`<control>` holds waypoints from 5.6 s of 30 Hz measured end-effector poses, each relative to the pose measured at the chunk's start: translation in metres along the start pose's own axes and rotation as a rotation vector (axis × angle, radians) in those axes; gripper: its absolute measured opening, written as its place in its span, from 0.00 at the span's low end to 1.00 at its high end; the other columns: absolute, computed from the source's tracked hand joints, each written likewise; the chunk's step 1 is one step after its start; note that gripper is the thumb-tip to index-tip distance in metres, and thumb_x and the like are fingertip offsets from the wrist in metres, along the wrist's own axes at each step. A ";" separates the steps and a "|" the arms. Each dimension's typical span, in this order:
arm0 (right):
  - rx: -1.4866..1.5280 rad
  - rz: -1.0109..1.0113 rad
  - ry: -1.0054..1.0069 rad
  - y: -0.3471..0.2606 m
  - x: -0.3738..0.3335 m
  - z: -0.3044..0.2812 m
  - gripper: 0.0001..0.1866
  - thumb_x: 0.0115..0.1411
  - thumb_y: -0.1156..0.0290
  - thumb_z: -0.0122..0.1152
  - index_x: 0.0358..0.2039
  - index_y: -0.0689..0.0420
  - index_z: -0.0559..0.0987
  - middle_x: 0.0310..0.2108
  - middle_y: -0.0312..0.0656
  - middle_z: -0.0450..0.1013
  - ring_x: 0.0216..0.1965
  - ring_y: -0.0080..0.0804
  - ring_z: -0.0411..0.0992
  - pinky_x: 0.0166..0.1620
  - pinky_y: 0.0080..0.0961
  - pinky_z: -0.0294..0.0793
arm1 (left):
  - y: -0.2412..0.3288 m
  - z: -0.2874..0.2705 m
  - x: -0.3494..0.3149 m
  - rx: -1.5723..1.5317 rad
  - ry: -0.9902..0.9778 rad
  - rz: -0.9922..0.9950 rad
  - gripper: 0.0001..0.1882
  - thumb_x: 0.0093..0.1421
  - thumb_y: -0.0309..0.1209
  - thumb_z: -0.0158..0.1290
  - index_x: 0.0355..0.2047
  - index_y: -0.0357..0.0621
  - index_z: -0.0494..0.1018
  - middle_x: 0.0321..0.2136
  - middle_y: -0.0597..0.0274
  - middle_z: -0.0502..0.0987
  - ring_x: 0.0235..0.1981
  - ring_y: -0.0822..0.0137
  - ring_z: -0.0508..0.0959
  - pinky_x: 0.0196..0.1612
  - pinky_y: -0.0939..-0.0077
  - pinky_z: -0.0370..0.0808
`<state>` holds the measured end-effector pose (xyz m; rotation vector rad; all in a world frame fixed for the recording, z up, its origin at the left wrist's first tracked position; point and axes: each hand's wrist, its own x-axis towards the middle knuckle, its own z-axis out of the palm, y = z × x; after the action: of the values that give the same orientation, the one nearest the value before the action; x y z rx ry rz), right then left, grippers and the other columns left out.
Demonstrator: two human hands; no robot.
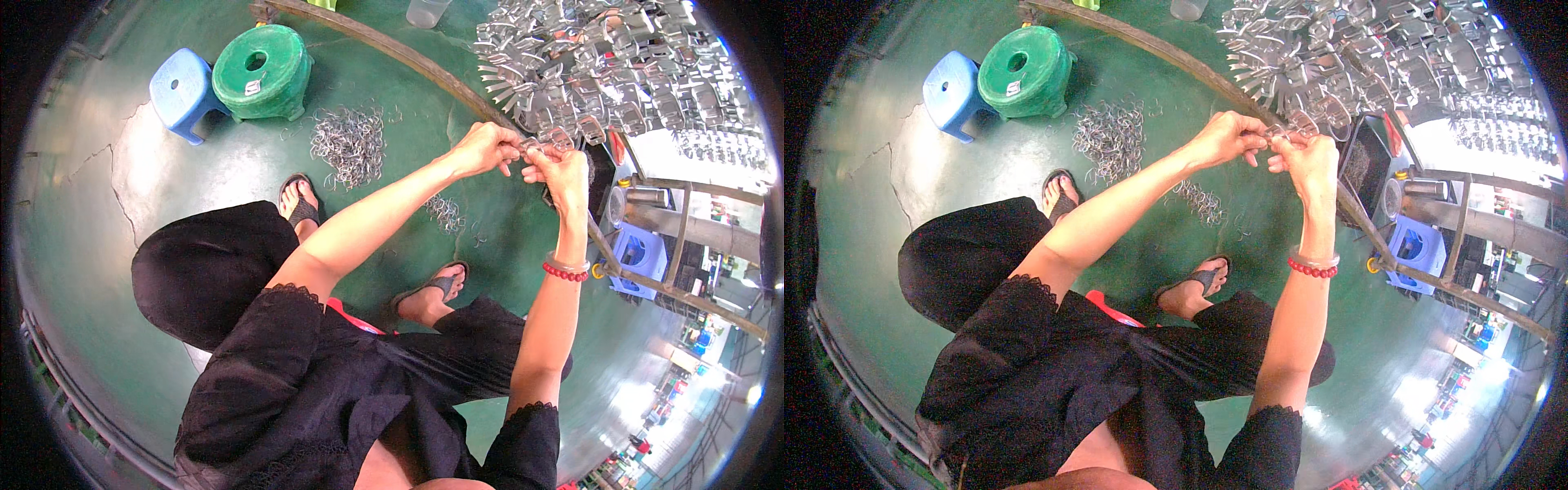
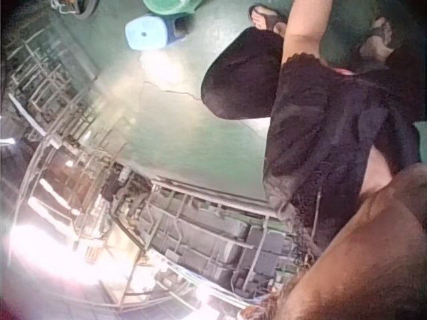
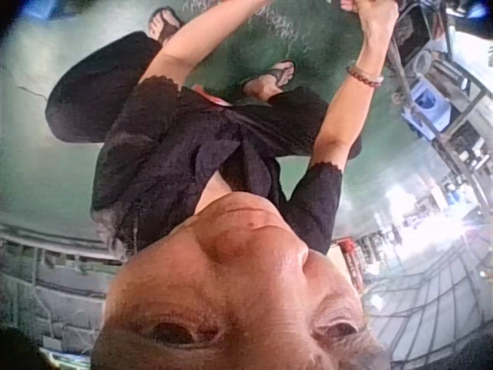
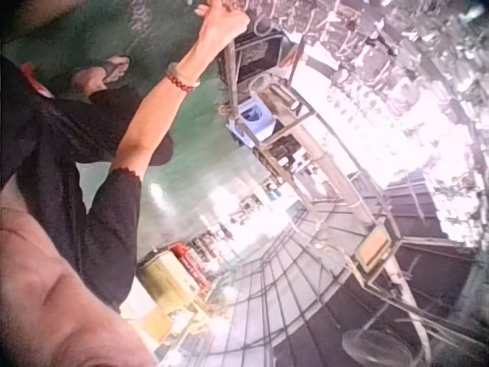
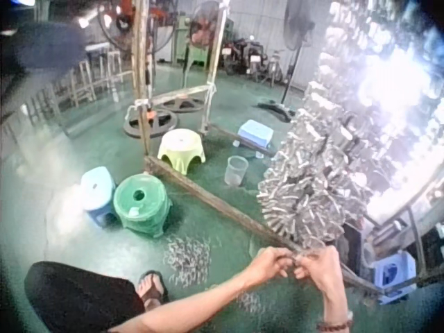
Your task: The person sits on a small stool and picks up small metal hooks from the floor, then attaches them one by one to a large hanging rack filled with similar hooks. The person repeats this process, gathering hooks from the floor and adding them to the rack.
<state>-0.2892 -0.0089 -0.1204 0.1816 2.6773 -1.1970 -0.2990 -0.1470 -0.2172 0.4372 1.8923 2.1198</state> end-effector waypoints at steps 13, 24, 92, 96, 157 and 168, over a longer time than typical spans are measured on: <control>-0.215 -0.101 0.314 0.011 0.061 0.023 0.11 0.49 0.70 0.61 0.26 0.67 0.80 0.18 0.43 0.76 0.23 0.28 0.77 0.32 0.22 0.73 | -0.057 -0.044 0.073 -0.942 -0.007 -0.254 0.18 0.55 0.35 0.56 0.42 0.35 0.71 0.42 0.50 0.73 0.42 0.60 0.74 0.46 0.65 0.74; -0.152 -0.155 0.375 0.013 0.073 0.025 0.09 0.49 0.77 0.62 0.26 0.74 0.77 0.21 0.46 0.75 0.22 0.28 0.76 0.25 0.17 0.74 | -0.048 -0.045 0.097 -0.706 0.025 -0.417 0.15 0.57 0.35 0.53 0.42 0.42 0.73 0.36 0.60 0.77 0.34 0.73 0.75 0.36 0.79 0.74; -0.096 -0.026 0.386 -0.016 0.010 0.050 0.12 0.55 0.73 0.53 0.22 0.71 0.76 0.13 0.48 0.73 0.15 0.30 0.74 0.19 0.23 0.73 | -0.029 -0.027 0.035 -0.762 0.091 -0.499 0.07 0.56 0.32 0.53 0.34 0.46 0.74 0.29 0.69 0.76 0.30 0.76 0.72 0.44 0.54 0.66; -0.073 -0.053 0.351 -0.008 0.001 0.044 0.12 0.54 0.73 0.56 0.33 0.73 0.76 0.24 0.48 0.76 0.16 0.29 0.74 0.18 0.22 0.73 | -0.029 -0.031 0.036 -0.808 0.026 -0.527 0.07 0.56 0.30 0.53 0.35 0.46 0.73 0.30 0.68 0.75 0.32 0.74 0.72 0.45 0.52 0.67; -0.210 -0.216 0.688 0.057 0.022 0.013 0.15 0.51 0.62 0.54 0.28 0.62 0.78 0.23 0.56 0.73 0.27 0.51 0.74 0.33 0.42 0.72 | -0.063 0.061 0.060 -1.451 0.191 0.117 0.39 0.51 0.14 0.43 0.61 0.61 0.47 0.46 0.51 0.67 0.47 0.52 0.69 0.54 0.48 0.63; -0.570 -0.301 0.779 0.062 0.021 0.014 0.15 0.55 0.63 0.52 0.30 0.64 0.74 0.18 0.45 0.69 0.19 0.28 0.67 0.26 0.26 0.67 | -0.069 -0.002 0.036 -0.850 -0.087 -0.204 0.23 0.54 0.21 0.53 0.51 0.41 0.62 0.44 0.51 0.72 0.46 0.51 0.73 0.50 0.58 0.71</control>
<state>-0.2953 0.0224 -0.1796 0.1814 3.7076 -0.3863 -0.3332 -0.1270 -0.2844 0.1285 0.8010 2.4389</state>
